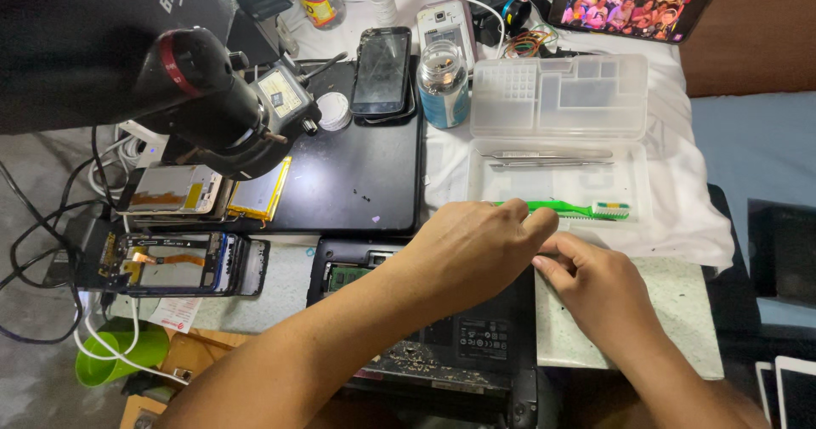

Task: The person uses a screwdriver to remove screws from the back panel of a laptop, then uses tweezers to adjust internal components. They continue to unscrew and manipulate parts within the laptop chassis.

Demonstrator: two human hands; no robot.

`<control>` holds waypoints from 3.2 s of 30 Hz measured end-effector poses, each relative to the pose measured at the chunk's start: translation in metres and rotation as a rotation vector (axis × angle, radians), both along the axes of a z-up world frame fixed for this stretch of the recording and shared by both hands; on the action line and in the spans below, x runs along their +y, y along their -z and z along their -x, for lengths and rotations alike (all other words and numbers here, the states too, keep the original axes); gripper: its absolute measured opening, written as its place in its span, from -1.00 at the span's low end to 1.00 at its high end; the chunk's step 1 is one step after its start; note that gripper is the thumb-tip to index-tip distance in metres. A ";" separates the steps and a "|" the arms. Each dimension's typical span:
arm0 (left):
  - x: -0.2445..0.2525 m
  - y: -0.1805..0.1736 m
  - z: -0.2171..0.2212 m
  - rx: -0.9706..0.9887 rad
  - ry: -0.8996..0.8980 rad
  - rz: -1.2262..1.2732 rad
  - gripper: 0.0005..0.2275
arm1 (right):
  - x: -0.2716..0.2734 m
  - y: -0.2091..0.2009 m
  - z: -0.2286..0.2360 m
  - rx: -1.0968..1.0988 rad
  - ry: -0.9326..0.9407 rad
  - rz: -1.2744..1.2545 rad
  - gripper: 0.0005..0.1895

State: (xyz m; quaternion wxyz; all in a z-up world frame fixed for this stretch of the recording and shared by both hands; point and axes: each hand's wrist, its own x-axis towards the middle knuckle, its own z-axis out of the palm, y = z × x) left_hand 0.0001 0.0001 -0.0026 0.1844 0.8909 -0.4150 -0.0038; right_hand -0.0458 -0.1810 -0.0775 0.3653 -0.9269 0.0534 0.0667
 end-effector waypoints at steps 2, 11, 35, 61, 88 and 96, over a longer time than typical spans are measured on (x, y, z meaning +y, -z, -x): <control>0.000 0.002 0.000 -0.005 0.002 0.012 -0.84 | -0.001 0.001 0.000 -0.012 -0.005 -0.009 -0.76; 0.004 0.004 0.000 0.012 0.018 0.042 -0.87 | 0.001 -0.004 -0.001 -0.007 -0.018 0.016 -0.77; 0.063 0.021 0.029 0.095 -0.279 0.455 -0.80 | -0.007 -0.001 0.000 0.062 0.015 -0.177 -0.80; 0.205 0.118 0.146 0.201 -1.046 1.172 -0.85 | 0.055 -0.034 -0.012 -0.355 -0.243 -0.003 -0.84; 0.184 0.118 0.162 0.012 -0.985 0.875 -0.84 | 0.070 -0.031 0.013 -0.353 -0.473 0.411 -0.18; 0.165 0.112 0.177 0.003 -0.928 0.858 -0.82 | 0.054 0.011 0.036 -0.550 -0.506 0.376 0.21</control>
